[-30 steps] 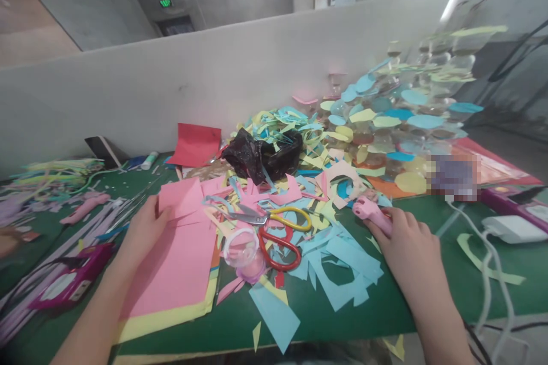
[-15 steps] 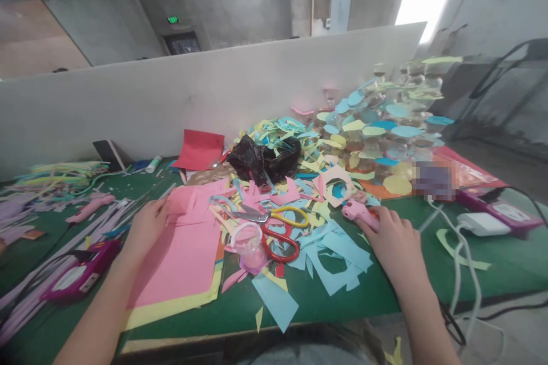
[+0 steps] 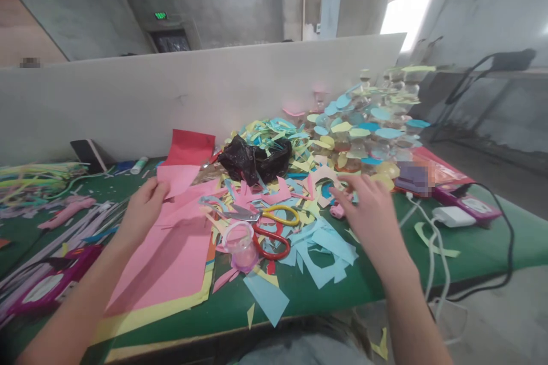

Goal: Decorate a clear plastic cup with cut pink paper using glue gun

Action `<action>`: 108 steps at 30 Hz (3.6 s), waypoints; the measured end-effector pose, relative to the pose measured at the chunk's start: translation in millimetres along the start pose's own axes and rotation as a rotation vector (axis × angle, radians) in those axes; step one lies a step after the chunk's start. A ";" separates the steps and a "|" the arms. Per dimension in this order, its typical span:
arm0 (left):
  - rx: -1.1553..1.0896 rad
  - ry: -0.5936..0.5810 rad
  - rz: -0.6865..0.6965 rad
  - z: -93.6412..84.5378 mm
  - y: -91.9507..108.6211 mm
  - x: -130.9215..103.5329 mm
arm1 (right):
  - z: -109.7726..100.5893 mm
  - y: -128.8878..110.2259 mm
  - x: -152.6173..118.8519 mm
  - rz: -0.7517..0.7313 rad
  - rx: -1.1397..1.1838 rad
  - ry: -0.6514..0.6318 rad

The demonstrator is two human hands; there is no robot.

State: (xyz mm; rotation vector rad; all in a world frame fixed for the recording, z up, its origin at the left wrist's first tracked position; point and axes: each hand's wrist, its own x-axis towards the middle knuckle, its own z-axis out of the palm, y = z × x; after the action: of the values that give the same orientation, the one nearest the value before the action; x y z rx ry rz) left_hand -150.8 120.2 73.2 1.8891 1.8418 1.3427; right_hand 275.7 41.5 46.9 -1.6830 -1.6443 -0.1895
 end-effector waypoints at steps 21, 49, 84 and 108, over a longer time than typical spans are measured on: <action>-0.358 -0.334 0.018 78.1 20.5 -21.5 | 120.2 -114.1 46.4 -0.178 0.797 -0.535; -0.604 -0.405 -0.092 78.3 30.4 -35.1 | 130.4 -125.6 33.8 -0.170 0.821 -0.438; -0.610 -0.297 -0.014 76.8 27.2 -35.0 | 127.8 -127.2 38.5 0.136 1.239 -0.622; -0.463 -0.210 0.015 75.1 35.8 -39.1 | 129.5 -136.4 29.2 -0.066 1.018 -0.519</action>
State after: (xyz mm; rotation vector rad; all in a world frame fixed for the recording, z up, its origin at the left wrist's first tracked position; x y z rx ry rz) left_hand -67.1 111.8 36.1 1.7194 1.2841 1.3669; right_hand 106.0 125.7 29.0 -0.9014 -1.6892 0.9715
